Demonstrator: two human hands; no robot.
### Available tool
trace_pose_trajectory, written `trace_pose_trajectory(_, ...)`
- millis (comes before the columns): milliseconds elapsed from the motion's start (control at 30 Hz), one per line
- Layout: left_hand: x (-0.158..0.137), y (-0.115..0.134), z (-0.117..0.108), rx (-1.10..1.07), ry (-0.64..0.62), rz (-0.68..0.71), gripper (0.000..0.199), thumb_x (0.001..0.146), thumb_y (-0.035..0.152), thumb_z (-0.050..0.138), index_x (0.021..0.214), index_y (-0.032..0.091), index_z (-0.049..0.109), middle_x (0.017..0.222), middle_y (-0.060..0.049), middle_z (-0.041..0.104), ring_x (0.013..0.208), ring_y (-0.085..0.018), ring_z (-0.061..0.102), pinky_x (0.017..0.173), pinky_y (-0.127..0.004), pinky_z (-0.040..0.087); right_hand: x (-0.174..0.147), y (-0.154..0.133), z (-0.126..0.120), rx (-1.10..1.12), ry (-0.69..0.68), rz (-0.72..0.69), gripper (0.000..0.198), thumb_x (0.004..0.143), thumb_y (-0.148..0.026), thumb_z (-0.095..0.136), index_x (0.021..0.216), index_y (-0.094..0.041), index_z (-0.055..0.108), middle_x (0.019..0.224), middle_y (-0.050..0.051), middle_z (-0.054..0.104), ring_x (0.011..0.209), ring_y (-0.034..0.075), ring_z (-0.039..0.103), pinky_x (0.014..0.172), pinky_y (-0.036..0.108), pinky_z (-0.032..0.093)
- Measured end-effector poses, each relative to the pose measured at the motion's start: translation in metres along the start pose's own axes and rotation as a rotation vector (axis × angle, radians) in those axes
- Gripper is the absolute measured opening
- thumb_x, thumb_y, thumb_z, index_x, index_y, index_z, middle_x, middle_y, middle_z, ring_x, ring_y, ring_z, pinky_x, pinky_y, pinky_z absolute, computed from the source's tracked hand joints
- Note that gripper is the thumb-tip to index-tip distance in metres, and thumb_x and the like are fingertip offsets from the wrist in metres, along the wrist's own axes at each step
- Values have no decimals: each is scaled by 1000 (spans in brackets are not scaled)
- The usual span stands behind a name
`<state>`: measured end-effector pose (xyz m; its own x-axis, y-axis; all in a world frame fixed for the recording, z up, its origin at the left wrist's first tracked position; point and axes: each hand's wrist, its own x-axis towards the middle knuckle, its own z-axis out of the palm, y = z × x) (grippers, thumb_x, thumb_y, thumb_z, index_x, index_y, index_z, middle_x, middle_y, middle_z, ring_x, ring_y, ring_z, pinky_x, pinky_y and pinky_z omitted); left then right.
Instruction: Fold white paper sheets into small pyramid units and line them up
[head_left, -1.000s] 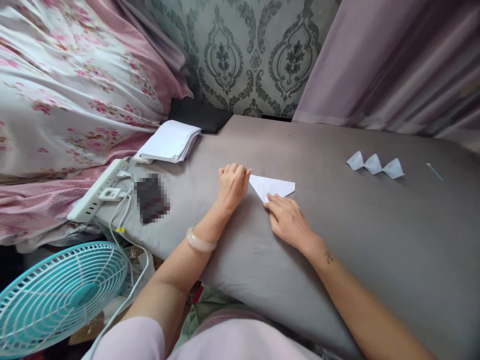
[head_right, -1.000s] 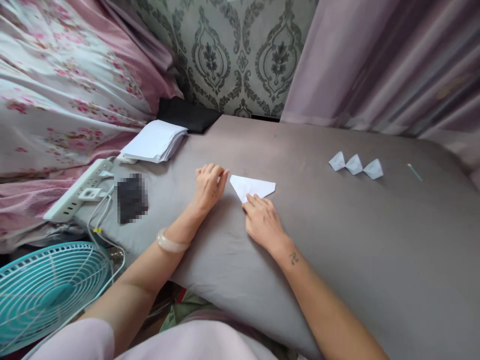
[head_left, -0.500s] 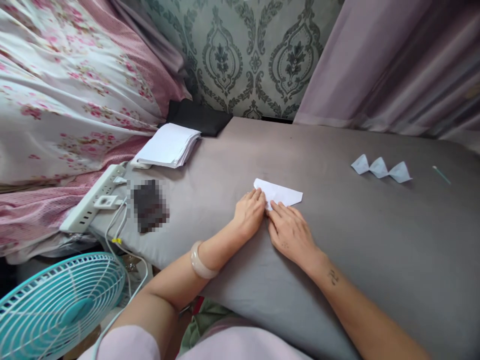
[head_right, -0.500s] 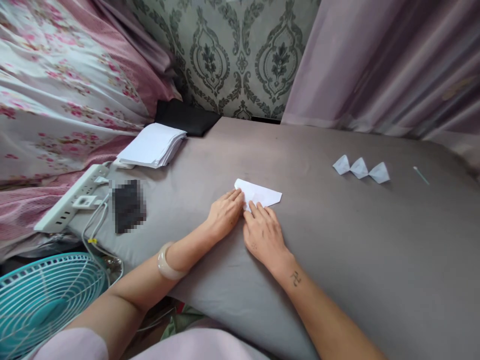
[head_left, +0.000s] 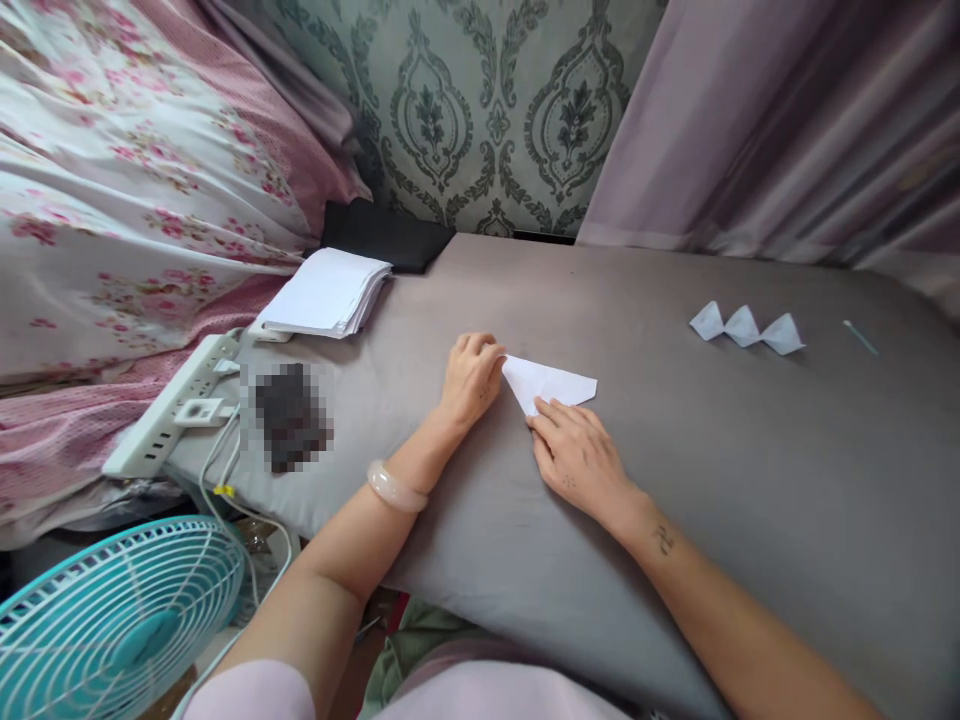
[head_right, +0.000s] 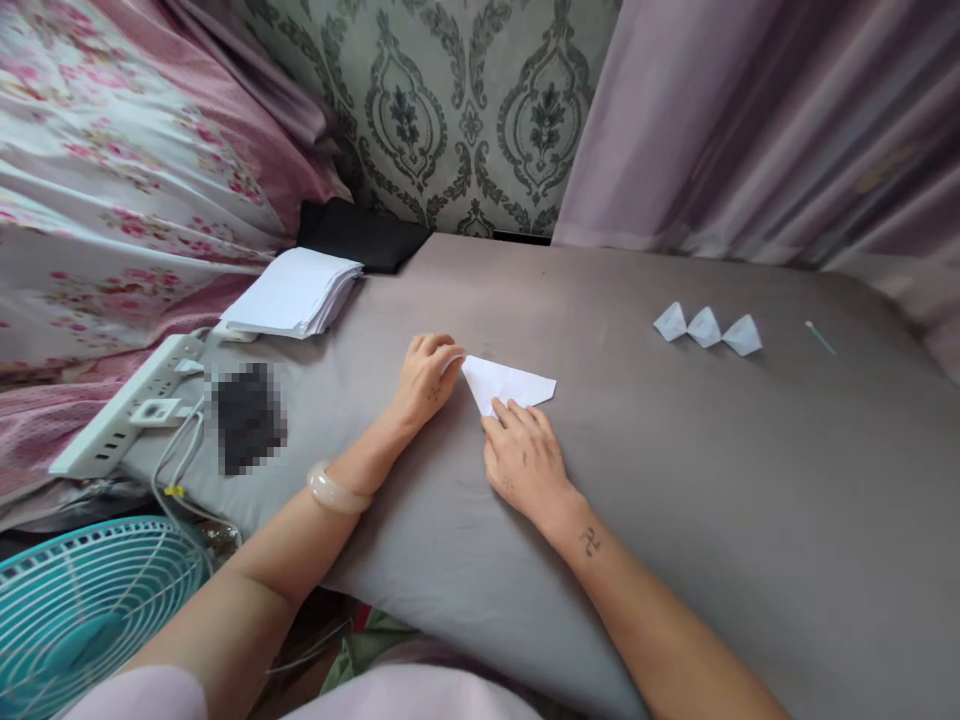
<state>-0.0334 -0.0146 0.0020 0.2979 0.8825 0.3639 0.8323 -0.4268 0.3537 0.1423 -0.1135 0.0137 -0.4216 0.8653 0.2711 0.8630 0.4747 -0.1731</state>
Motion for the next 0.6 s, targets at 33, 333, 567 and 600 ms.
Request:
trace_pose_trajectory(33, -1, 2, 1, -66, 0, 86, 30, 96, 24, 39, 109, 17, 65, 119, -13, 62, 111, -22, 54, 99, -39, 43, 1, 1, 0, 4, 5, -5, 28, 89, -14, 44, 103, -17, 68, 130, 13, 62, 120, 29, 56, 101, 44, 40)
trace_pose_trajectory(333, -8, 17, 16, -273, -234, 294, 32, 91, 12, 41, 107, 16, 69, 107, -10, 65, 100, -19, 57, 94, -34, 47, -2, 33, 5, 342, 209, 154, 35, 86, -11, 43, 108, -19, 68, 119, 7, 68, 111, 20, 62, 100, 37, 48)
trace_pose_trajectory(567, -6, 12, 8, -320, -281, 243, 28, 92, 16, 46, 106, 17, 70, 113, -11, 64, 106, -20, 56, 100, -36, 43, -5, 34, 6, 223, 87, 69, 37, 83, -7, 42, 105, -15, 71, 116, 11, 66, 110, 25, 58, 98, 40, 47)
trace_pose_trajectory(600, -6, 12, 8, -323, -290, 232, 28, 91, 16, 47, 107, 17, 70, 113, -11, 63, 107, -20, 56, 101, -37, 42, -6, 33, 5, 212, 75, 56, 38, 83, -7, 41, 107, -15, 70, 116, 11, 66, 110, 25, 57, 98, 40, 47)
